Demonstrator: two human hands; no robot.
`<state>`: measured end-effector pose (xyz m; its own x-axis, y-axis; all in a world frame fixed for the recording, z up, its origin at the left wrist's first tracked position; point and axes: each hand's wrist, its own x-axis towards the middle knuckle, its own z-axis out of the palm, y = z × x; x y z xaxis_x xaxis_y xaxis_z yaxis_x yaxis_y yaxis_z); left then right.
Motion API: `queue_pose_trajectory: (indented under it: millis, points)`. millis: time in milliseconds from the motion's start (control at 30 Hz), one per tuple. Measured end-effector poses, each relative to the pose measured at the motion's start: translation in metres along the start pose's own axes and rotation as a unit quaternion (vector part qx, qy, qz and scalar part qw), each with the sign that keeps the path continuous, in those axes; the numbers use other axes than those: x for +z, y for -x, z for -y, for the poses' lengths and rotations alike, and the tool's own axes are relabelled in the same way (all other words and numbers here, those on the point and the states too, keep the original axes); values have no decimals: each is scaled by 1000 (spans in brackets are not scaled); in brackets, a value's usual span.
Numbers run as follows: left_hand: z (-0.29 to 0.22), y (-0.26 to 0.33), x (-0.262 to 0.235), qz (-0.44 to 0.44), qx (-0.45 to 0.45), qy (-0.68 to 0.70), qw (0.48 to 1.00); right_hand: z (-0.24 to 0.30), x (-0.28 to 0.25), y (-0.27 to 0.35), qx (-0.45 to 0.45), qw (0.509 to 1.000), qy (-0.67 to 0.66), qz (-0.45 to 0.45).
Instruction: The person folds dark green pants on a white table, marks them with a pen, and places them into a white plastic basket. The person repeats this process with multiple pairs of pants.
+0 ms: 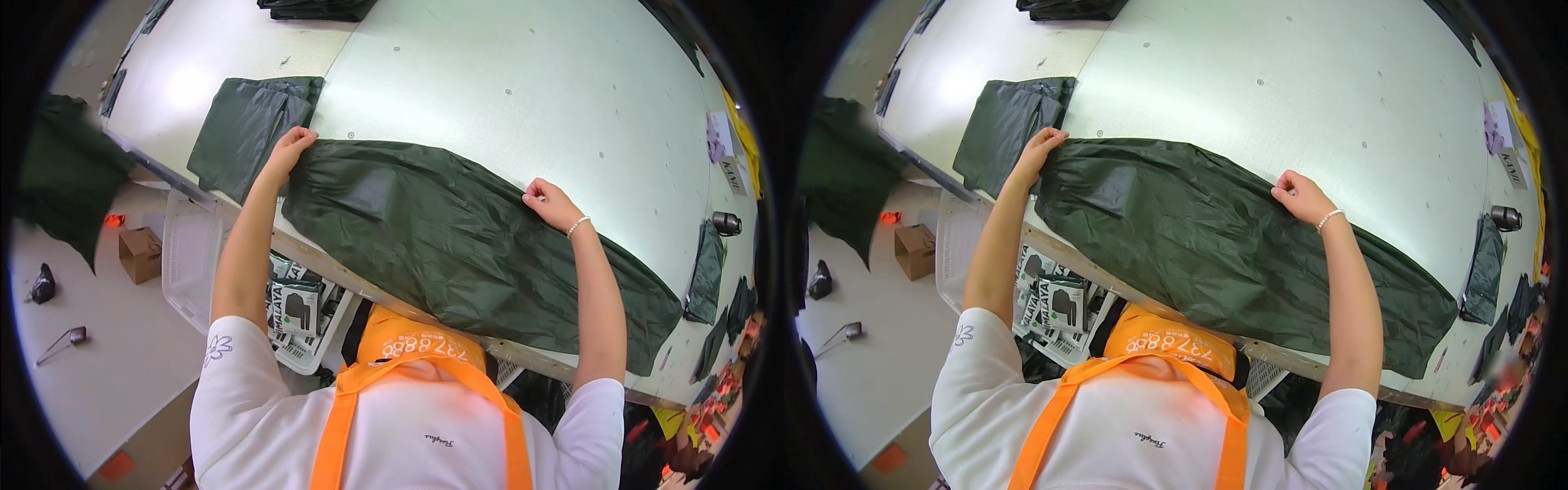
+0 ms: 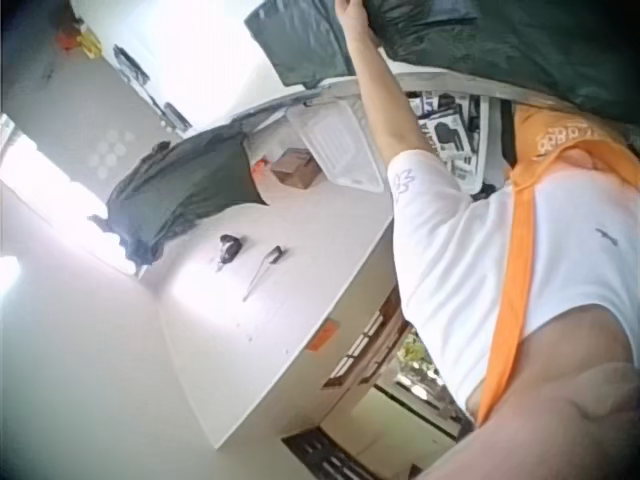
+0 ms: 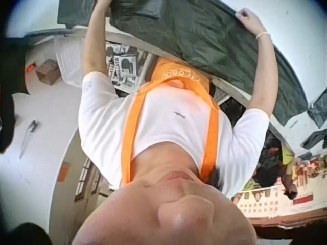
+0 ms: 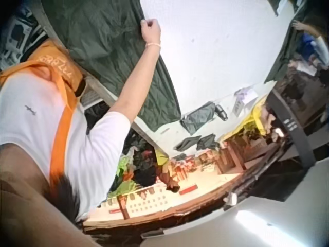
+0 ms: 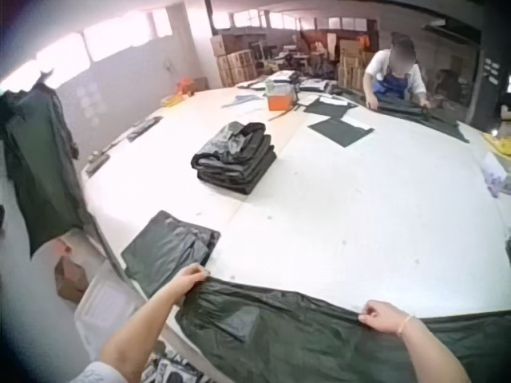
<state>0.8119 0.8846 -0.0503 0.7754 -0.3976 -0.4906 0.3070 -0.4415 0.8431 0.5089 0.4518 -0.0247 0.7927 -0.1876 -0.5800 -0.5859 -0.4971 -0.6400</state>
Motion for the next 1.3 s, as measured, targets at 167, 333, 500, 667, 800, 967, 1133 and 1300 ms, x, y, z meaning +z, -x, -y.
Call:
queue_pose_trajectory:
  millis: [167,333,500,667,800,967,1133,1300]
  points:
    - [-27,21,13,51,87,-240,965,-3,3,-4,40,999,-15,17]
    - [-48,50,6,8,219,-478,850,-10,14,-2,5,992,28,-120]
    - [-43,50,11,89,171,-254,948,-1,22,14,-178,956,120,-198]
    - [-45,30,15,-21,163,-256,953,-21,26,-2,-170,944,132,-249]
    - [-63,41,103,-259,424,-352,794,-27,28,-21,-92,951,59,-288]
    - [-35,148,256,108,389,-404,821,-9,44,-22,-55,832,285,-473]
    - [22,180,302,180,354,-442,804,21,95,3,-191,898,260,-299]
    - [24,173,313,164,327,-493,790,-7,80,-15,-246,919,196,-239]
